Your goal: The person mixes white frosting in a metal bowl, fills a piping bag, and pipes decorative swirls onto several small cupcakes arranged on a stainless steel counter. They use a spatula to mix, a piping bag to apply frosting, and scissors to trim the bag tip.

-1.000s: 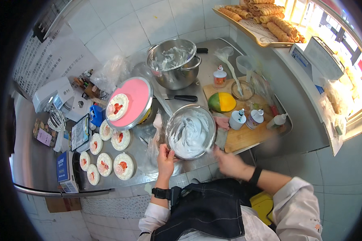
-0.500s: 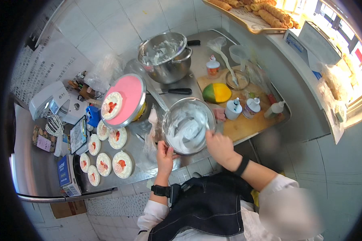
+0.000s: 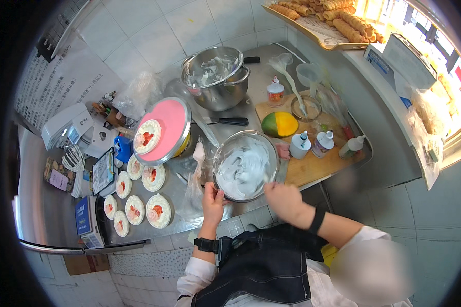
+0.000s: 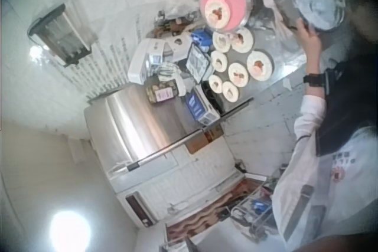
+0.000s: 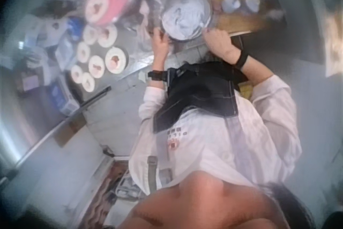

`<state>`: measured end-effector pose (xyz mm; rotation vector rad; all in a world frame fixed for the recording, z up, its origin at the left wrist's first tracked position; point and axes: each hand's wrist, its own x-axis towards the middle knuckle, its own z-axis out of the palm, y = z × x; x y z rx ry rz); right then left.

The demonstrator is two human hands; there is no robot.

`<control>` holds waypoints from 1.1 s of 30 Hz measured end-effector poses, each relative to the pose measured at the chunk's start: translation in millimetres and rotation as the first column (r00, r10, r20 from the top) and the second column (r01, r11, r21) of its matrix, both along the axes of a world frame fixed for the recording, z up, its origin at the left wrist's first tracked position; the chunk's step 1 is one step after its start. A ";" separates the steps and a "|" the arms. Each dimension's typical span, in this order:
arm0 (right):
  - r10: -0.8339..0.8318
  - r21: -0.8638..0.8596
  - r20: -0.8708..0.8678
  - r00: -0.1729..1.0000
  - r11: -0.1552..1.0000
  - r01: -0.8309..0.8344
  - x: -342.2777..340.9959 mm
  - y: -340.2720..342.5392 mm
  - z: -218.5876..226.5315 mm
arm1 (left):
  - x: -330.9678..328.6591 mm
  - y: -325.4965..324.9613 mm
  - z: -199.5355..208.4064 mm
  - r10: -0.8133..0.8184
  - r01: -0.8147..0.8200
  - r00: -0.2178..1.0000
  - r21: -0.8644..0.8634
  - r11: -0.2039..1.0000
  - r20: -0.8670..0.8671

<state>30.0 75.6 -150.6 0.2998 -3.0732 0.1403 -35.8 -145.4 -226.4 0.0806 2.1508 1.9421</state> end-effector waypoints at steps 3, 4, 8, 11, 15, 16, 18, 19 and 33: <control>0.330 0.155 -0.046 0.943 0.935 -0.320 -9.5 10.6 25.7 | -13.4 -4.0 10.0 0.005 -0.007 1.000 -0.086 0.996 -0.031; 0.398 0.182 -0.148 0.906 0.911 -0.370 -21.5 21.1 33.2 | -18.6 -4.5 14.7 -0.053 0.046 0.996 -0.096 0.994 -0.069; 0.520 0.464 -0.345 0.782 0.818 -0.339 -66.0 64.8 37.6 | -34.9 -2.7 33.5 -0.167 0.153 0.979 -0.126 0.980 -0.116; 0.356 0.413 -0.368 0.859 0.890 -0.192 -59.0 90.0 -4.9 | -26.4 -1.6 34.4 -0.124 0.116 0.985 -0.076 0.990 -0.116; 0.047 -0.104 0.008 0.999 0.993 -0.046 -8.4 75.9 -52.4 | -8.4 0.3 11.3 0.055 -0.065 0.989 -0.074 0.995 -0.136; -0.006 -0.284 0.136 0.991 0.958 0.045 1.8 63.4 -57.4 | -3.8 0.0 3.9 0.090 -0.100 0.992 -0.115 0.988 -0.090; 0.006 -0.627 0.170 0.985 0.772 0.104 18.8 38.8 -55.4 | 1.6 3.1 -7.0 0.138 -0.138 0.985 0.008 0.990 -0.106; -0.060 -0.649 0.175 0.983 0.744 0.161 21.5 29.8 -52.5 | 7.1 3.0 -9.9 0.171 -0.167 0.975 0.036 0.985 -0.141; -0.167 -0.263 -0.143 0.976 0.957 0.125 0.9 17.6 -44.5 | 8.4 -0.6 -15.0 0.015 -0.040 0.969 -0.097 0.994 -0.247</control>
